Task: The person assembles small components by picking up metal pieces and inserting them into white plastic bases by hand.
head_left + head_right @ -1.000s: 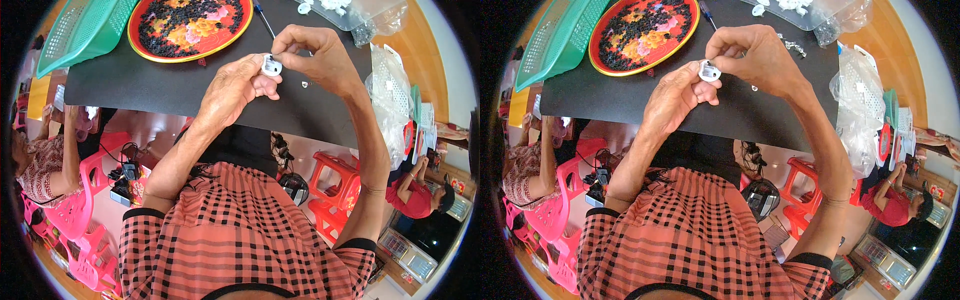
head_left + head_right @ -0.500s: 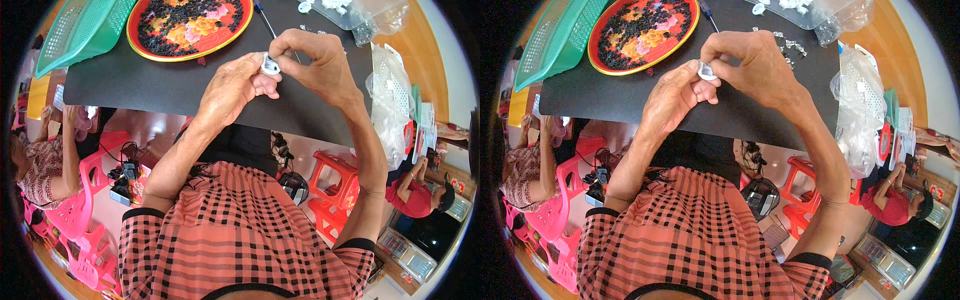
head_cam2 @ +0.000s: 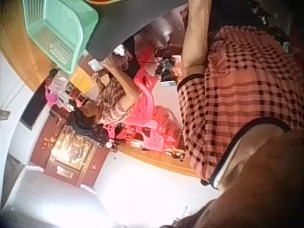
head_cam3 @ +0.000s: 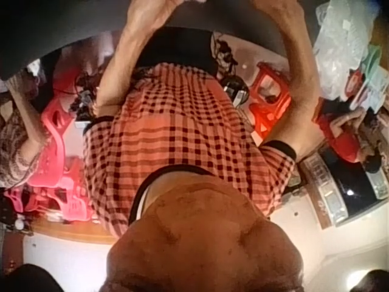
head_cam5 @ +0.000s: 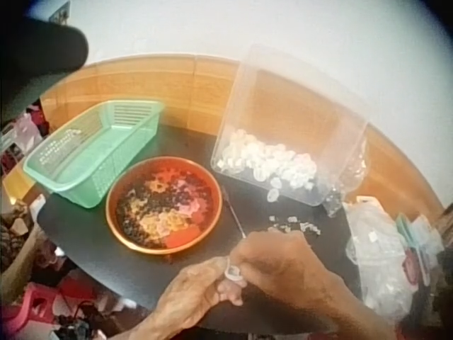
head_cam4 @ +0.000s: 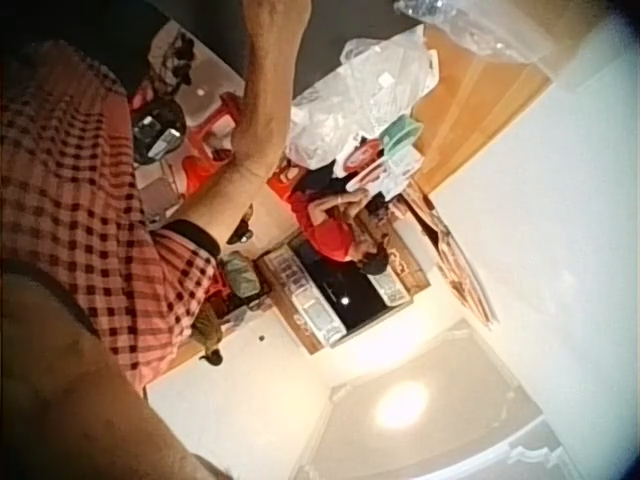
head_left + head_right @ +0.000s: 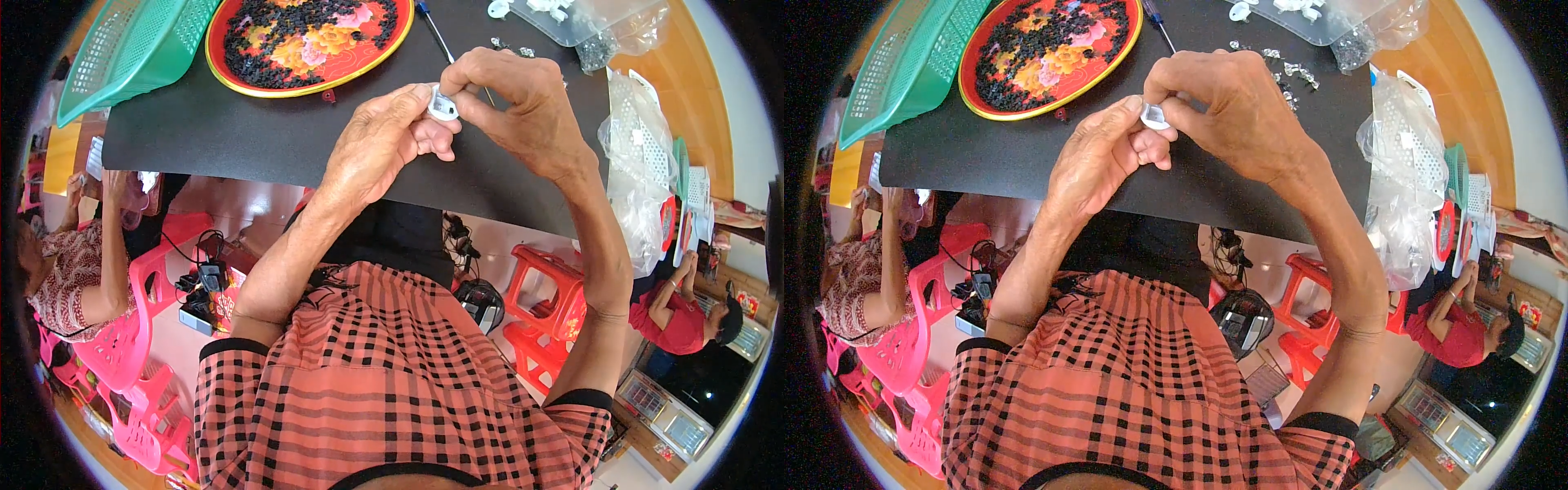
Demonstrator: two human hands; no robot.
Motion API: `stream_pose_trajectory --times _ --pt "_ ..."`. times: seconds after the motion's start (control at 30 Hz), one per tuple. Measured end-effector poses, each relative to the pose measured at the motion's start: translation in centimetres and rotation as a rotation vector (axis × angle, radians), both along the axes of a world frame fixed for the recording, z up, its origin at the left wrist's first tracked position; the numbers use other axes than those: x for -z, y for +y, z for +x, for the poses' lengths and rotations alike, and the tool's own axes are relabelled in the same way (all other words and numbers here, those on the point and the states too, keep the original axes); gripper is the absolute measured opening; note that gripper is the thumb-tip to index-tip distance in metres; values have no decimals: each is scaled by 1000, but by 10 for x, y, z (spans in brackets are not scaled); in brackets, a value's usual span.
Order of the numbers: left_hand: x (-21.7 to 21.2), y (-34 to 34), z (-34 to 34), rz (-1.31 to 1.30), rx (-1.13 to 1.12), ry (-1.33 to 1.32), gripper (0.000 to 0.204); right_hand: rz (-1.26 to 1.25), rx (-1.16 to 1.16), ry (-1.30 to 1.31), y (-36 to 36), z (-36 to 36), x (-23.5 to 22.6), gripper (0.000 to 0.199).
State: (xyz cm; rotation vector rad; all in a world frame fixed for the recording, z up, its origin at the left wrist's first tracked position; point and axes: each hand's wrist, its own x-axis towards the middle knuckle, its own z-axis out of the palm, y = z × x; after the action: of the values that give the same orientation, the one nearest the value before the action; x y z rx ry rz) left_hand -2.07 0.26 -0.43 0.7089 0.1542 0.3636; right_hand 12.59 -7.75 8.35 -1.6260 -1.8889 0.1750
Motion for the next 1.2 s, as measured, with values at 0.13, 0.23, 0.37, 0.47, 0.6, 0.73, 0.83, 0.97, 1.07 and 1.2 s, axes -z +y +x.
stream_pose_trajectory --times 0.13,0.23,0.37,0.47,0.6,0.73,0.83,0.97,1.07,1.2 --pt "-1 -2 0 25 -23 2 34 -40 16 42 -1 -2 -1 5" --pt "0 -2 1 57 -36 16 35 -24 29 85 -2 -3 4 6" --pt "0 -3 0 30 -37 -23 35 -30 56 140 -5 -3 6 6" --pt "-1 -3 0 46 -35 6 36 -57 98 176 -7 -3 5 5" --pt "-2 -3 0 91 -43 15 35 35 51 -24 -8 -5 5 5" --pt "-1 -8 2 174 -106 89 36 1 68 -48 -9 -7 3 7" --pt "-2 -9 1 176 -114 109 35 -101 85 102 -8 -7 1 8" --pt "-4 -4 0 137 -67 54 35 -72 86 52 -8 -6 4 8" --pt "-7 -2 0 41 -15 12 34 63 104 -39 -10 -9 14 7" --pt "-5 1 -2 -34 29 -14 32 169 143 -36 -12 -12 23 12"
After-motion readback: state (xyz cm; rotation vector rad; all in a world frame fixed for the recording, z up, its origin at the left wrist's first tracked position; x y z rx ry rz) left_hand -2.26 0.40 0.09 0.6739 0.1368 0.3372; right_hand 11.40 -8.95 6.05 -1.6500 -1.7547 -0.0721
